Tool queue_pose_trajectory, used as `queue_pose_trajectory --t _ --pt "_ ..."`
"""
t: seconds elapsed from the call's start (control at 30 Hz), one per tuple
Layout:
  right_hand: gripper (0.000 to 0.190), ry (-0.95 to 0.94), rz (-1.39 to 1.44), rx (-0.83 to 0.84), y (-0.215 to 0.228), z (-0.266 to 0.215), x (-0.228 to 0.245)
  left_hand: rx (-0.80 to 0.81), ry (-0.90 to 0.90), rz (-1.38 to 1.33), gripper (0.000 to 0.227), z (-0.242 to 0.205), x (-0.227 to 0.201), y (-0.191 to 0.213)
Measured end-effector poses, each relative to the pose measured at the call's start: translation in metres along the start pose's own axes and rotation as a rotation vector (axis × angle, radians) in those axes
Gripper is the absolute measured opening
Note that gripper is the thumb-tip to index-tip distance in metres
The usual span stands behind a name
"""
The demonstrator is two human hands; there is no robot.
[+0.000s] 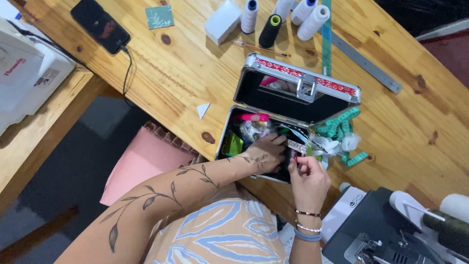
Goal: The person organizes various sewing supplies in a small metal case and then uses a ruler and marking tool to trace a pattern onto green fabric.
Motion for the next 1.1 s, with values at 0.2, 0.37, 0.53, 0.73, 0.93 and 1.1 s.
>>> queue_pose_trajectory --t 0.2,0.37,0.53,0.73,0.93,1.1 --pt "0.012 -0.027 0.124 -0.115 0.025 0.003 0.016 0.287 0.124 0.123 0.019 0.012 0.005 0.012" --pt "0.013 0.024 0.106 -0.094 0.02 -0.001 0.011 0.281 0.074 0.245 0.017 0.023 0.012 0.043" --pt "0.043 -0.008 -0.003 0.066 0.011 -0.007 0.032 0.1 -0.057 0.177 0.007 0.03 0.017 0.084" --pt "0.014 0.167 0.066 0.169 0.01 -0.013 0.051 0.16 -0.138 0.223 0.014 0.037 0.027 0.138" --pt "0.016 0.225 -0.141 0.78 -0.053 -0.014 0.075 0.27 -0.092 0.077 0.033 0.014 0.033 0.139" --pt "0.033 0.254 -0.566 1.087 -0.119 -0.028 0.037 0.026 -0.1 0.164 0.017 0.035 0.028 0.155"
Point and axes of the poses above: each hand's wrist, its own z-axis towards the middle knuckle, its own y-axis out of the back of the hand, x = y × z, the point moved 8 cm from there along z, towards the middle knuckle, and after that the axes turned 11 degrees about -x, right-handed, at the moved point
